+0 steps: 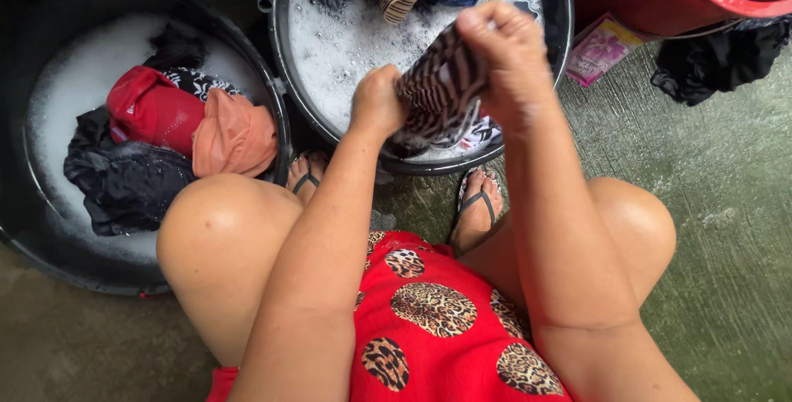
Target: The person washes clothes by hand in basins of soapy water, scrubbing a striped garment and then handling dark and red items.
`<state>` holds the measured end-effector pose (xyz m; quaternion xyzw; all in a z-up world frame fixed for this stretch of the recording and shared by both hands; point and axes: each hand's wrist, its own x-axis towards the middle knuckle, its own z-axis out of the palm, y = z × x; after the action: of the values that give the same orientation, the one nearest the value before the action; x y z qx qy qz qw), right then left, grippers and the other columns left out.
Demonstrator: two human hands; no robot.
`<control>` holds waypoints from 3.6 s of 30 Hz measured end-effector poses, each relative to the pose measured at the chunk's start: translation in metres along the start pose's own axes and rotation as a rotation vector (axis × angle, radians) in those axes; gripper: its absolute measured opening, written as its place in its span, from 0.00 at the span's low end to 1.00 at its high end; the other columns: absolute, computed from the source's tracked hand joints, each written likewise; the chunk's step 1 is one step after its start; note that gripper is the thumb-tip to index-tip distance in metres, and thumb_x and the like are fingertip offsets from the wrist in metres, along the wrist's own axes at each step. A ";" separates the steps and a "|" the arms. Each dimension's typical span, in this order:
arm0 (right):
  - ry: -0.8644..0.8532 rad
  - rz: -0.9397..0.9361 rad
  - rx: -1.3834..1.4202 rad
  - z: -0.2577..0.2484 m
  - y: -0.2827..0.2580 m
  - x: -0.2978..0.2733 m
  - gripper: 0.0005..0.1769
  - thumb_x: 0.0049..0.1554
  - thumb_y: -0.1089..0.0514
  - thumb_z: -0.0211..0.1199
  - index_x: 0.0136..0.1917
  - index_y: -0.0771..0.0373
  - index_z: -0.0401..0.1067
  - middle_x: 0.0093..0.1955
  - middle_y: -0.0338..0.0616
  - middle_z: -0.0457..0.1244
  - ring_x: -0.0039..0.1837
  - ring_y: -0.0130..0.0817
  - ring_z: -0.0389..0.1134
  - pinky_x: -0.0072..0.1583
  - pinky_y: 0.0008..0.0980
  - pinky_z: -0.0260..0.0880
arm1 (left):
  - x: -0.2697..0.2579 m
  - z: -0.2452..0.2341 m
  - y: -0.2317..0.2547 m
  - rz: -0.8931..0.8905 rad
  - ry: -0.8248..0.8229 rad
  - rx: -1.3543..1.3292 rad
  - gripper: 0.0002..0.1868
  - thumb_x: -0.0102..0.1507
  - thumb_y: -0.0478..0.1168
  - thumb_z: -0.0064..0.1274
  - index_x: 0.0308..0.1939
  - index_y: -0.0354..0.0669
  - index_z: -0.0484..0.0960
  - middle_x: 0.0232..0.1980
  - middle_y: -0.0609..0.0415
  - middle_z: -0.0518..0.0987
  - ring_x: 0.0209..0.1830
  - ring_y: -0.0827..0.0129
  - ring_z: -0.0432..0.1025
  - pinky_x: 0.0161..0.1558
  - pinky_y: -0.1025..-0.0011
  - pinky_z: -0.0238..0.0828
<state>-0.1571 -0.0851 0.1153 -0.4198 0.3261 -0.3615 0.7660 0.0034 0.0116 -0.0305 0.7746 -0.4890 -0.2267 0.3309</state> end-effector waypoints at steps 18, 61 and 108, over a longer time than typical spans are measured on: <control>0.018 0.135 -0.578 -0.013 0.035 0.005 0.11 0.54 0.64 0.70 0.50 0.70 0.80 0.42 0.45 0.72 0.41 0.30 0.72 0.46 0.33 0.74 | 0.031 -0.037 0.049 0.095 -0.226 -0.870 0.18 0.51 0.31 0.53 0.46 0.37 0.81 0.42 0.53 0.82 0.43 0.70 0.75 0.48 0.71 0.75; 0.572 0.183 0.142 -0.038 0.089 0.061 0.28 0.51 0.74 0.60 0.65 0.67 0.63 0.49 0.51 0.68 0.45 0.38 0.71 0.48 0.36 0.75 | 0.109 0.083 -0.003 -0.454 0.211 -1.298 0.36 0.62 0.32 0.59 0.73 0.43 0.64 0.69 0.41 0.70 0.65 0.59 0.68 0.64 0.64 0.64; 0.456 0.706 0.012 -0.065 0.187 0.046 0.19 0.62 0.50 0.59 0.59 0.64 0.73 0.53 0.50 0.71 0.51 0.41 0.73 0.56 0.44 0.73 | 0.044 0.067 -0.061 -0.163 -0.044 0.450 0.25 0.64 0.31 0.44 0.66 0.38 0.70 0.76 0.35 0.55 0.73 0.41 0.54 0.68 0.50 0.54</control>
<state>-0.1326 -0.0778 -0.0863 -0.1869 0.6090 -0.1625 0.7535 0.0140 -0.0296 -0.1215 0.8606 -0.4702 -0.1546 0.1197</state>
